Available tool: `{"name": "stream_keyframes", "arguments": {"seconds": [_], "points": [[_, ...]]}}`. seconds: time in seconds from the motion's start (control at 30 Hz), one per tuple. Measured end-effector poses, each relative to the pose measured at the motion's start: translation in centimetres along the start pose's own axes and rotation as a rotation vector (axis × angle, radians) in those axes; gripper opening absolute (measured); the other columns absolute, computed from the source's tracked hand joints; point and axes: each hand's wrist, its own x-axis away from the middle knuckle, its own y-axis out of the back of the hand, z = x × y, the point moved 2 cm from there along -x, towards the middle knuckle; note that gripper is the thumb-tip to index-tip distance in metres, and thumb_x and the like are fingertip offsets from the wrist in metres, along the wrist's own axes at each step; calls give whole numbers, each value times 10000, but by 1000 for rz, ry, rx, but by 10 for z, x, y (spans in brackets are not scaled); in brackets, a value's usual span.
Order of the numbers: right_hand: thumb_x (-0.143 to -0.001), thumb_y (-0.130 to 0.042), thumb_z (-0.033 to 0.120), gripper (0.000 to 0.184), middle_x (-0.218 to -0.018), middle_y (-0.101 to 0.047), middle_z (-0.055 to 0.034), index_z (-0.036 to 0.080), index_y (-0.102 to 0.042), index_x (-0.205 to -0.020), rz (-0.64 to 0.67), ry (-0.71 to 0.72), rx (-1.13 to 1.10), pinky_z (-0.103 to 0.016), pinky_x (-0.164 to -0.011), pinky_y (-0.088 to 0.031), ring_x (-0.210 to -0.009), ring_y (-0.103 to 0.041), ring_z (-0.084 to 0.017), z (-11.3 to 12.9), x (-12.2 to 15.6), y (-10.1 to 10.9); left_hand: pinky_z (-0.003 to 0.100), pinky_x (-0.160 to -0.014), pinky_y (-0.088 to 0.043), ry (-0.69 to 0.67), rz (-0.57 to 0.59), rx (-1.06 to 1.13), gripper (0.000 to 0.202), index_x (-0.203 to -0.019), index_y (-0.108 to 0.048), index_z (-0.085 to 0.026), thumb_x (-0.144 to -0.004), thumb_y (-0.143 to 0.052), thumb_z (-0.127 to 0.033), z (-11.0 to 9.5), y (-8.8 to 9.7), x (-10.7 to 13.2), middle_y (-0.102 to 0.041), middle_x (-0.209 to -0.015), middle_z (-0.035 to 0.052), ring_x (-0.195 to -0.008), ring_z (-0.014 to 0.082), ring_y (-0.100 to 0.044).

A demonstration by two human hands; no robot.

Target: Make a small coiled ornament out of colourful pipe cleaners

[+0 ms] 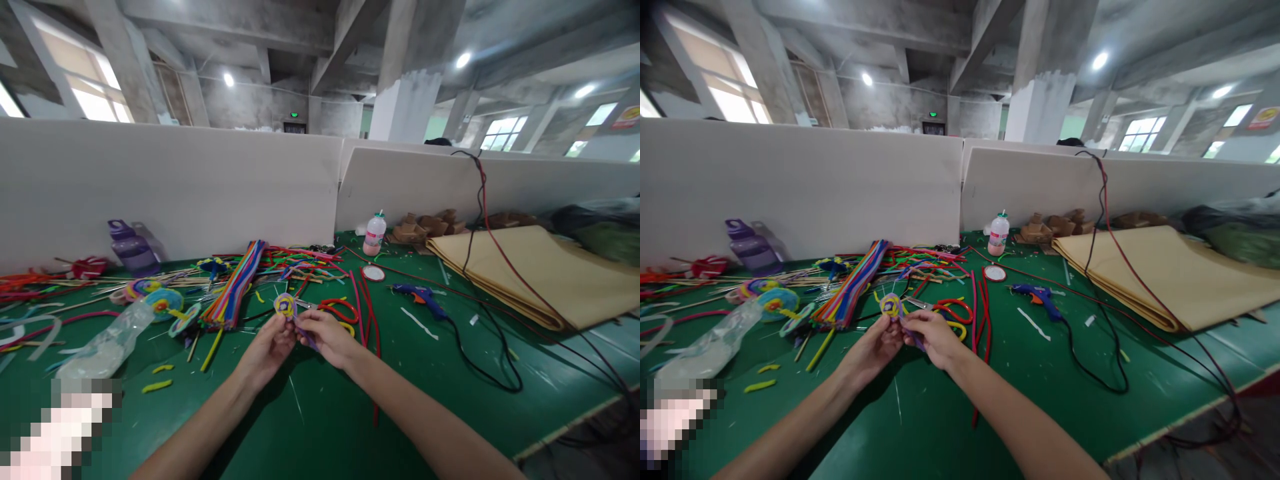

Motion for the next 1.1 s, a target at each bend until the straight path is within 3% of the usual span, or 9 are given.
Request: {"name": "stream_keyframes", "arguments": {"seconds": [0.27,0.47,0.67,0.93,1.1], "points": [[-594,-761,219,248,-611,-611,4,129,-585,-743,-23,-105,-156,-143,-499,-476,-499,-572,-61,-10,2,-10,205,-498,-443,-66,-68,-20,166,-689,-591,-150,-660,-718,-253,0,-1,1,-583,-578,-26,-503,84,-530],[-584,-765,232,255,-589,-626,-10,125,-587,-733,-28,-37,-208,-172,-547,-501,-492,-579,-74,-16,2,-15,160,-442,-415,-80,-62,-78,143,-734,-587,-145,-685,-697,-222,3,0,0,-564,-581,-34,-485,62,-519],[-560,-771,259,265,-560,-616,-6,130,-591,-705,-49,28,-167,-176,-490,-465,-475,-568,-83,-14,2,-16,161,-442,-427,-121,-68,-129,160,-754,-592,-142,-659,-714,-184,3,-2,1,-558,-585,-38,-480,59,-511],[-592,-724,297,239,-491,-554,26,130,-613,-721,-81,57,-87,-162,-394,-352,-418,-504,-67,-12,1,-14,230,-523,-459,-107,22,-133,163,-804,-626,-146,-661,-701,-170,2,-8,3,-617,-653,-1,-531,103,-559],[-613,-682,294,189,-461,-502,45,136,-583,-651,-128,142,44,-168,-359,-265,-389,-454,-57,-2,2,-8,287,-703,-487,-114,46,-168,228,-887,-662,-137,-666,-700,-180,-2,-7,2,-674,-853,61,-724,156,-616]]}}
